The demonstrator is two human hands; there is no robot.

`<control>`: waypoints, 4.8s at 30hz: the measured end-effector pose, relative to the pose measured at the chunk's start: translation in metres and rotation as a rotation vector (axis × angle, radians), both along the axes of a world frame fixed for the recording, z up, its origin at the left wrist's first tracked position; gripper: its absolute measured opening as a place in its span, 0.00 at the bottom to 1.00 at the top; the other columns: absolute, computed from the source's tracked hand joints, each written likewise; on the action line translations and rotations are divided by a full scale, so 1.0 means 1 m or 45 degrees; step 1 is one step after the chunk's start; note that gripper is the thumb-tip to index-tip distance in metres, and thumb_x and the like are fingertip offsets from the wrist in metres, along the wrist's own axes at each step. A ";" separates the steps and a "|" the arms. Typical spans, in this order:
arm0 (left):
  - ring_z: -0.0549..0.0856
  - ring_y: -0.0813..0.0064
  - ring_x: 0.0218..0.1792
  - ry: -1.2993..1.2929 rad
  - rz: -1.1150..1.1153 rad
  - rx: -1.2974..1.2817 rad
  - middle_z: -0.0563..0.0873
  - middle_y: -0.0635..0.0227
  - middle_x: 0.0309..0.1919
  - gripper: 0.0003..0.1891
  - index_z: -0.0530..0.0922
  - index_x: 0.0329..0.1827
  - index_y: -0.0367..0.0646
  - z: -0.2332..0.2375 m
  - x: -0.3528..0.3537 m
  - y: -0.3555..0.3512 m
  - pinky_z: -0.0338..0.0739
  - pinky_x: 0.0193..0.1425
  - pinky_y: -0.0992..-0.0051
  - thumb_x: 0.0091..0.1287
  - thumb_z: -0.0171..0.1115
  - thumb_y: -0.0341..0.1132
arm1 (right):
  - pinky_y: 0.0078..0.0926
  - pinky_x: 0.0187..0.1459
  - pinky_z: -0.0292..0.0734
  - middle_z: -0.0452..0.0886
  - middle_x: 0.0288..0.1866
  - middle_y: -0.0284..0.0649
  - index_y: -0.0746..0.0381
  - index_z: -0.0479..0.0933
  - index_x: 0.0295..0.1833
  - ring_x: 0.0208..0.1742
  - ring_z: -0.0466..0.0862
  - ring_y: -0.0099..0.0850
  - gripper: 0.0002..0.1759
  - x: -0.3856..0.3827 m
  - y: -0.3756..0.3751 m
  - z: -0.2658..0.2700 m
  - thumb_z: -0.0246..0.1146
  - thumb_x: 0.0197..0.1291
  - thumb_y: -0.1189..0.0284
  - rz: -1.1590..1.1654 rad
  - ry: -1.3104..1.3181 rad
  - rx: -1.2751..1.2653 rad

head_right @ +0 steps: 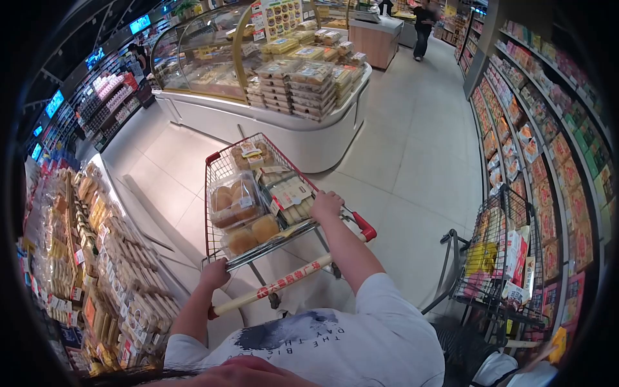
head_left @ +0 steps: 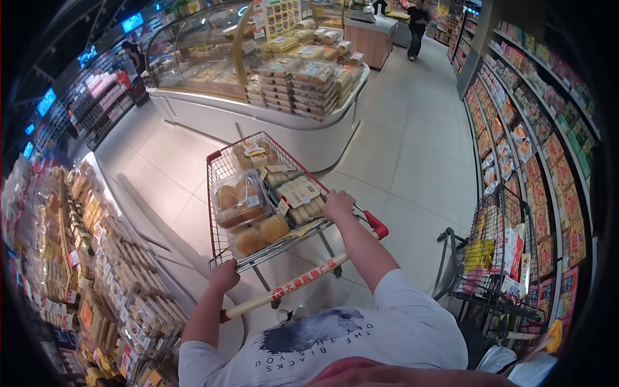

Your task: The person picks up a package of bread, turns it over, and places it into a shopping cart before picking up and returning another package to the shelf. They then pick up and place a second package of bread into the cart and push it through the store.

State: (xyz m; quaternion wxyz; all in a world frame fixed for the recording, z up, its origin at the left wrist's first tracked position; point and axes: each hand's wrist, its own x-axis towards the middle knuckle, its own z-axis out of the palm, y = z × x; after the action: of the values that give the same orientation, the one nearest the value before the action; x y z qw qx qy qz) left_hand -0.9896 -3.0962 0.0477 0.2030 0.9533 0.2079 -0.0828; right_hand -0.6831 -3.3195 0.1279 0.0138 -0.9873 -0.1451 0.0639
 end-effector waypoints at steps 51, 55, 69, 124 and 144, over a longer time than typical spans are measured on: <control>0.81 0.60 0.44 0.009 -0.116 -0.041 0.82 0.60 0.40 0.14 0.73 0.43 0.44 -0.017 -0.045 0.170 0.75 0.47 0.61 0.52 0.54 0.32 | 0.45 0.53 0.67 0.76 0.48 0.49 0.61 0.73 0.48 0.52 0.76 0.45 0.20 -0.051 0.150 -0.020 0.57 0.50 0.63 -0.112 -0.182 0.083; 0.81 0.59 0.44 0.011 -0.085 -0.051 0.81 0.60 0.40 0.14 0.73 0.42 0.43 -0.019 -0.035 0.177 0.75 0.46 0.62 0.51 0.55 0.32 | 0.47 0.53 0.66 0.76 0.48 0.49 0.61 0.73 0.49 0.52 0.76 0.46 0.20 -0.036 0.164 -0.016 0.57 0.50 0.63 -0.072 -0.130 0.072; 0.80 0.59 0.42 0.034 0.146 -0.003 0.81 0.60 0.38 0.11 0.73 0.38 0.43 -0.003 0.037 0.195 0.74 0.45 0.62 0.51 0.56 0.33 | 0.46 0.52 0.66 0.75 0.49 0.50 0.61 0.71 0.50 0.53 0.75 0.46 0.23 0.067 0.233 0.001 0.59 0.50 0.61 0.233 -0.011 0.046; 0.81 0.59 0.42 0.012 0.517 -0.102 0.81 0.59 0.39 0.12 0.73 0.40 0.42 -0.013 0.188 0.475 0.75 0.45 0.61 0.52 0.55 0.32 | 0.48 0.51 0.68 0.76 0.47 0.52 0.61 0.71 0.49 0.51 0.76 0.47 0.24 0.262 0.627 -0.018 0.58 0.51 0.57 0.605 -0.077 -0.076; 0.80 0.58 0.41 0.047 0.704 -0.105 0.81 0.61 0.37 0.12 0.73 0.38 0.43 -0.016 0.261 0.632 0.75 0.43 0.61 0.50 0.59 0.33 | 0.45 0.57 0.61 0.73 0.52 0.54 0.61 0.73 0.50 0.56 0.72 0.48 0.24 0.336 0.829 -0.015 0.57 0.50 0.58 0.795 -0.008 -0.075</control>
State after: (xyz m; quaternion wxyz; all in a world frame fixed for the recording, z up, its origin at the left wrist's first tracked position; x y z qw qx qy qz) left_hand -0.7282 -2.4643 0.0314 0.2525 0.8496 0.4603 -0.0500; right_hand -0.3471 -2.4905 0.1127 -0.0356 -0.8952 -0.4392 0.0661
